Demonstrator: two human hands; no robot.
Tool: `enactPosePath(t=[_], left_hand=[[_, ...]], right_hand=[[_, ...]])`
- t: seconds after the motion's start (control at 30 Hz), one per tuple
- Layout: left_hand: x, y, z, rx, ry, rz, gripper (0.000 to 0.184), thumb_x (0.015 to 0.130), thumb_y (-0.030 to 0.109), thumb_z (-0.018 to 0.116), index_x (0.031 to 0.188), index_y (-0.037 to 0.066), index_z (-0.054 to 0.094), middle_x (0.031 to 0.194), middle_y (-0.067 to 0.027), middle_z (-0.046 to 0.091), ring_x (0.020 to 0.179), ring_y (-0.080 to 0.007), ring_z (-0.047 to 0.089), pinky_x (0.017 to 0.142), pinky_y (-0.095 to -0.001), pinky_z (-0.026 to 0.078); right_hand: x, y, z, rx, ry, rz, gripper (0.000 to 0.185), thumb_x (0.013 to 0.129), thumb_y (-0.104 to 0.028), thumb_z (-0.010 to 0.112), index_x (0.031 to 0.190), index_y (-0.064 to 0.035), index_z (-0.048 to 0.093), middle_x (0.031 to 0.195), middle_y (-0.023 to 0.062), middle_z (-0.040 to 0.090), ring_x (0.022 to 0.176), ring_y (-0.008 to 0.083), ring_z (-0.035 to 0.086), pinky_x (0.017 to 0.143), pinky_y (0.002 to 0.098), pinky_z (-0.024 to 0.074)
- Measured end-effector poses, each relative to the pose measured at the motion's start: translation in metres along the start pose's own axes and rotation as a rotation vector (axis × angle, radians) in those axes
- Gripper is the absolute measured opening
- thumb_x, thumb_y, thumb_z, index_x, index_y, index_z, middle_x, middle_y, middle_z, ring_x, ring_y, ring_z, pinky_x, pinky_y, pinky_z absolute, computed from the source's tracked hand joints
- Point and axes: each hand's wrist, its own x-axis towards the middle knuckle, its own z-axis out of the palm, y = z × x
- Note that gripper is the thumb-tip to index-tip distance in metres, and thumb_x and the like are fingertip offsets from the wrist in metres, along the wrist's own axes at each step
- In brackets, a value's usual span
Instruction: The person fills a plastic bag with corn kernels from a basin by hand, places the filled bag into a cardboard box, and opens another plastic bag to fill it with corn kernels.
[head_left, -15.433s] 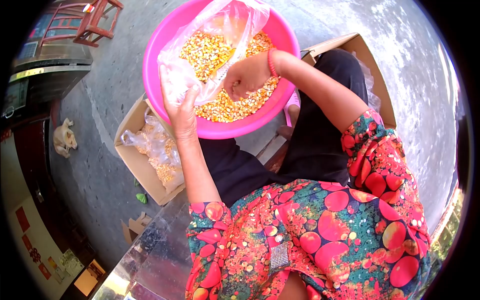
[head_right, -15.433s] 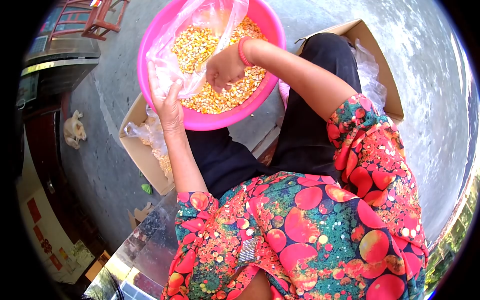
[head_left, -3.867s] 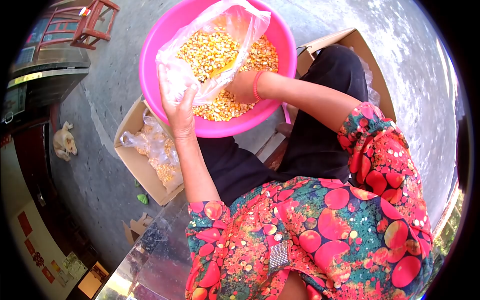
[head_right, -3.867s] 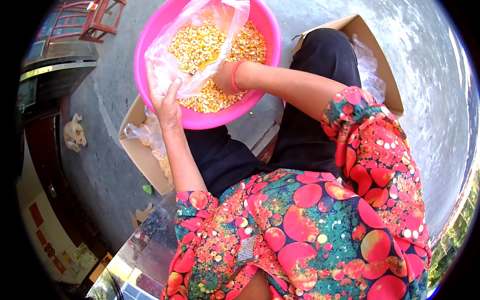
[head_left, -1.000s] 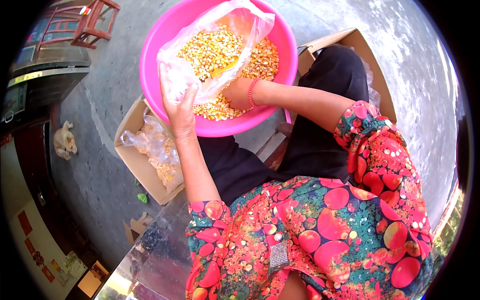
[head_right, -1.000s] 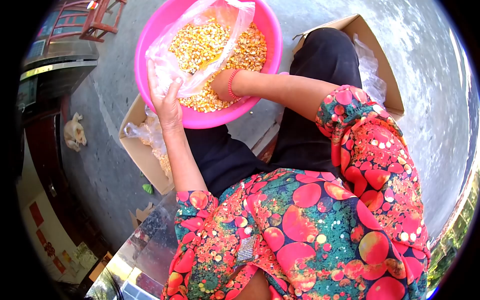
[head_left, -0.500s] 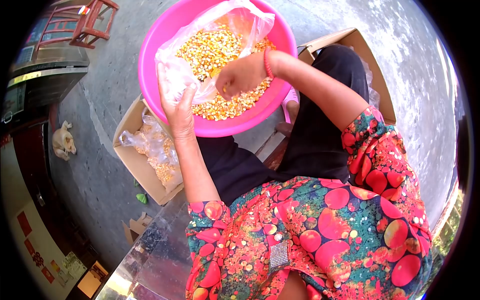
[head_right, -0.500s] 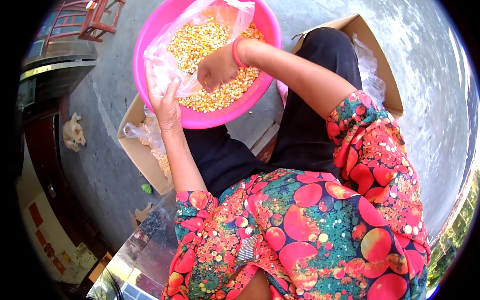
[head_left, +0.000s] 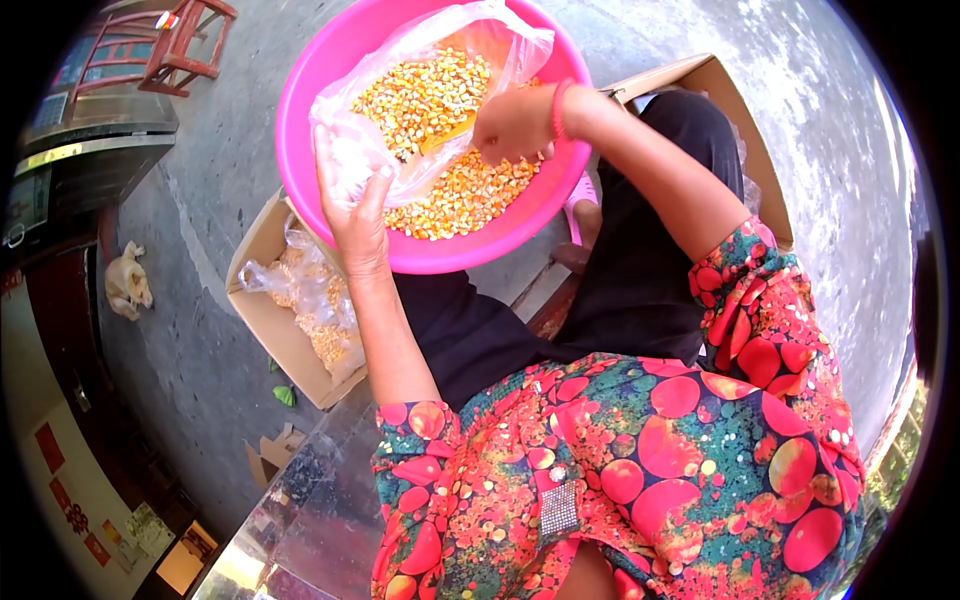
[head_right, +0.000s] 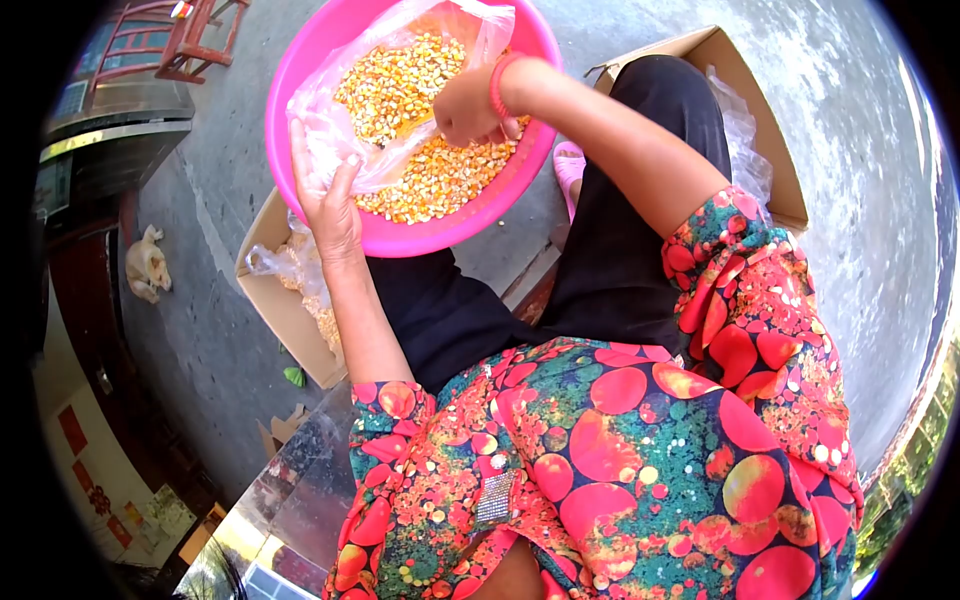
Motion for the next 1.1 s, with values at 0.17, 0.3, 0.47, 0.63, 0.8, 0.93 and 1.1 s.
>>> enactPosePath(t=[0.17, 0.3, 0.47, 0.63, 0.8, 0.93, 1.1], left_hand=[[0.000, 0.000, 0.001, -0.002, 0.000, 0.001, 0.081, 0.070, -0.008, 0.061, 0.141, -0.001, 0.023, 0.145, -0.0136, 0.026, 0.132, -0.0218, 0.028, 0.104, -0.0312, 0.031], [0.000, 0.002, 0.001, -0.001, -0.001, -0.001, 0.082, 0.070, -0.008, 0.061, 0.141, -0.001, 0.023, 0.145, -0.0131, 0.026, 0.132, -0.0219, 0.028, 0.103, -0.0312, 0.031], [0.001, -0.001, 0.000, 0.006, -0.005, 0.012, 0.082, 0.070, -0.008, 0.061, 0.141, -0.001, 0.022, 0.145, -0.0130, 0.026, 0.132, -0.0217, 0.028, 0.104, -0.0311, 0.031], [0.001, -0.001, 0.000, -0.001, -0.013, 0.008, 0.081, 0.071, -0.008, 0.061, 0.141, -0.001, 0.022, 0.145, -0.0134, 0.025, 0.132, -0.0216, 0.028, 0.104, -0.0310, 0.031], [0.000, 0.000, 0.000, -0.007, -0.005, 0.002, 0.081, 0.071, -0.008, 0.060, 0.141, -0.001, 0.022, 0.145, -0.0134, 0.025, 0.132, -0.0214, 0.028, 0.104, -0.0310, 0.031], [0.001, -0.002, -0.001, -0.017, -0.014, -0.001, 0.081, 0.070, -0.008, 0.060, 0.141, -0.001, 0.022, 0.145, -0.0139, 0.025, 0.133, -0.0217, 0.027, 0.106, -0.0318, 0.028], [0.001, -0.003, -0.002, -0.001, -0.013, 0.007, 0.081, 0.070, -0.009, 0.061, 0.141, -0.002, 0.022, 0.145, -0.0144, 0.026, 0.133, -0.0221, 0.027, 0.107, -0.0325, 0.026]], right_hand=[[0.034, -0.011, 0.060, -0.435, 0.068, -0.158, 0.024, 0.076, -0.015, 0.053, 0.083, 0.0014, 0.068, 0.083, 0.0206, 0.065, 0.080, 0.0358, 0.064, 0.072, 0.0426, 0.0500], [0.060, -0.021, 0.087, -0.316, 0.116, -0.178, 0.025, 0.077, -0.016, 0.052, 0.085, 0.0024, 0.066, 0.084, 0.0217, 0.065, 0.081, 0.0372, 0.063, 0.073, 0.0435, 0.0495], [0.070, -0.017, 0.087, -0.239, 0.064, -0.154, 0.026, 0.079, -0.018, 0.052, 0.088, 0.0028, 0.064, 0.088, 0.0231, 0.064, 0.085, 0.0372, 0.062, 0.077, 0.0440, 0.0483], [0.043, -0.024, 0.051, -0.146, 0.010, -0.360, 0.027, 0.081, -0.023, 0.055, 0.089, 0.0011, 0.063, 0.085, 0.0221, 0.063, 0.083, 0.0348, 0.060, 0.075, 0.0423, 0.0456], [0.020, -0.026, 0.011, 0.216, -0.195, -0.315, 0.027, 0.087, -0.026, 0.053, 0.093, -0.0011, 0.061, 0.075, 0.0073, 0.060, 0.070, 0.0193, 0.057, 0.068, 0.0343, 0.0458], [0.005, -0.023, -0.018, 0.479, 0.156, -0.331, 0.027, 0.090, -0.027, 0.051, 0.097, -0.0023, 0.061, 0.079, 0.0048, 0.058, 0.070, 0.0159, 0.056, 0.068, 0.0315, 0.0467], [0.037, 0.017, -0.013, -0.134, 1.227, -0.545, 0.026, 0.089, -0.025, 0.052, 0.099, -0.0025, 0.061, 0.082, 0.0105, 0.061, 0.070, 0.0182, 0.060, 0.064, 0.0315, 0.0501]])
